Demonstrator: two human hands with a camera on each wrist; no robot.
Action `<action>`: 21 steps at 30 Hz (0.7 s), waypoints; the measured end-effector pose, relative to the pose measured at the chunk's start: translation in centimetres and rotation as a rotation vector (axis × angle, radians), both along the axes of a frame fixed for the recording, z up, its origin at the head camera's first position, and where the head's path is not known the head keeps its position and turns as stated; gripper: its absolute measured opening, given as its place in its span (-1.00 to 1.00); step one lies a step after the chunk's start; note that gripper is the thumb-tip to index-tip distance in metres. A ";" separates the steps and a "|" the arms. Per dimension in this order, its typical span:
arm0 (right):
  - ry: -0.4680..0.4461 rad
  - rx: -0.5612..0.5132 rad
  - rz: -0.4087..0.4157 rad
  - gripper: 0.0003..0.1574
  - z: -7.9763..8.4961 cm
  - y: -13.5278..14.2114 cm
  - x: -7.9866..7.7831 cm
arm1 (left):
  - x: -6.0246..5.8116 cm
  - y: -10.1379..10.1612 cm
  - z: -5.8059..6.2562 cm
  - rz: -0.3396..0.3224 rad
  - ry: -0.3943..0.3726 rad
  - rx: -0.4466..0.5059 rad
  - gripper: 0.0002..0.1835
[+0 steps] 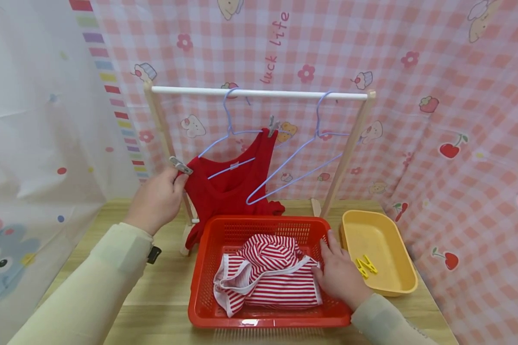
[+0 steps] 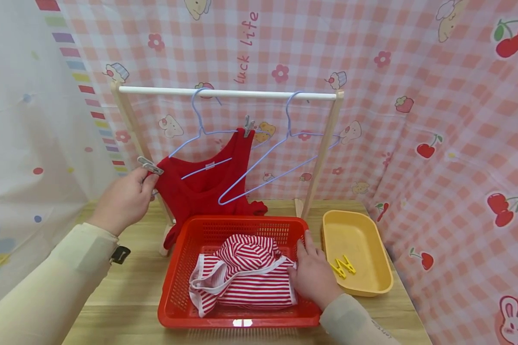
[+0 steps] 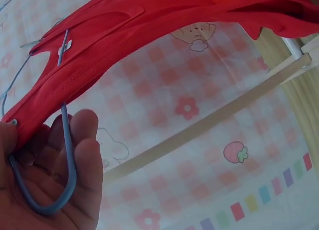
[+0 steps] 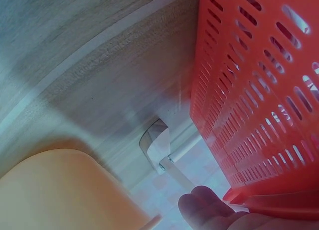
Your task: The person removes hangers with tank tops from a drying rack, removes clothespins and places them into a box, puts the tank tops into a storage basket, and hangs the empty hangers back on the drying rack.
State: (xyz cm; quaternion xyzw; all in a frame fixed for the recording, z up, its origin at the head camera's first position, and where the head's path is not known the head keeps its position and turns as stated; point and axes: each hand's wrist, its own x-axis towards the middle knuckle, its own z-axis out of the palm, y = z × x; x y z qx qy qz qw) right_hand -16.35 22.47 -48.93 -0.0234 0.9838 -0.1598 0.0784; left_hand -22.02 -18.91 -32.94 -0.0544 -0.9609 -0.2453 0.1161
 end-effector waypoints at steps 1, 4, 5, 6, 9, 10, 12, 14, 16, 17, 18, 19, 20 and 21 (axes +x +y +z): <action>0.000 -0.002 0.001 0.11 0.0 0.0 0.0 | 0.0 0.0 0.0 -0.002 -0.002 0.000 -0.59; 0.001 -0.008 0.000 0.11 0.0 0.0 0.0 | 0.0 0.0 -0.1 -0.012 -0.009 -0.001 -0.57; -0.001 -0.012 -0.001 0.12 0.0 0.0 0.1 | -0.1 0.0 -0.2 -0.014 -0.012 0.002 -0.56; -0.001 -0.016 -0.003 0.12 0.0 0.0 0.1 | -0.1 0.0 -0.2 -0.016 -0.014 0.004 -0.56; 0.000 -0.023 -0.004 0.13 0.0 0.0 0.2 | -0.1 -0.1 -0.3 -0.020 -0.016 0.011 -0.54; 0.000 -0.025 -0.005 0.13 0.0 0.1 0.2 | -0.1 -0.1 -0.3 -0.020 -0.014 0.015 -0.53; 0.004 -0.023 -0.003 0.13 0.0 0.1 0.2 | -0.1 -0.1 -0.4 -0.020 -0.006 0.022 -0.52; 0.006 -0.018 -0.004 0.13 0.0 0.0 0.2 | -0.1 -0.1 -0.5 -0.019 0.004 0.033 -0.52; 0.008 -0.010 -0.004 0.12 0.0 0.0 0.1 | -0.1 -0.1 -0.5 -0.018 0.020 0.043 -0.53; 0.009 -0.006 -0.004 0.12 0.0 -0.1 0.0 | -0.1 -0.1 -0.6 -0.016 0.026 0.049 -0.53; 0.010 -0.002 -0.004 0.12 0.0 -0.1 0.0 | -0.1 -0.1 -0.6 -0.014 0.032 0.053 -0.54; 0.011 0.002 -0.004 0.12 0.0 -0.1 0.0 | -0.1 -0.1 -0.6 -0.012 0.043 0.054 -0.56; 0.012 0.006 -0.002 0.11 0.0 -0.1 0.0 | 0.0 -0.1 -0.6 -0.010 0.054 0.054 -0.57; 0.013 0.007 -0.003 0.11 0.0 -0.2 -0.1 | 0.0 -0.1 -0.6 -0.008 0.067 0.051 -0.58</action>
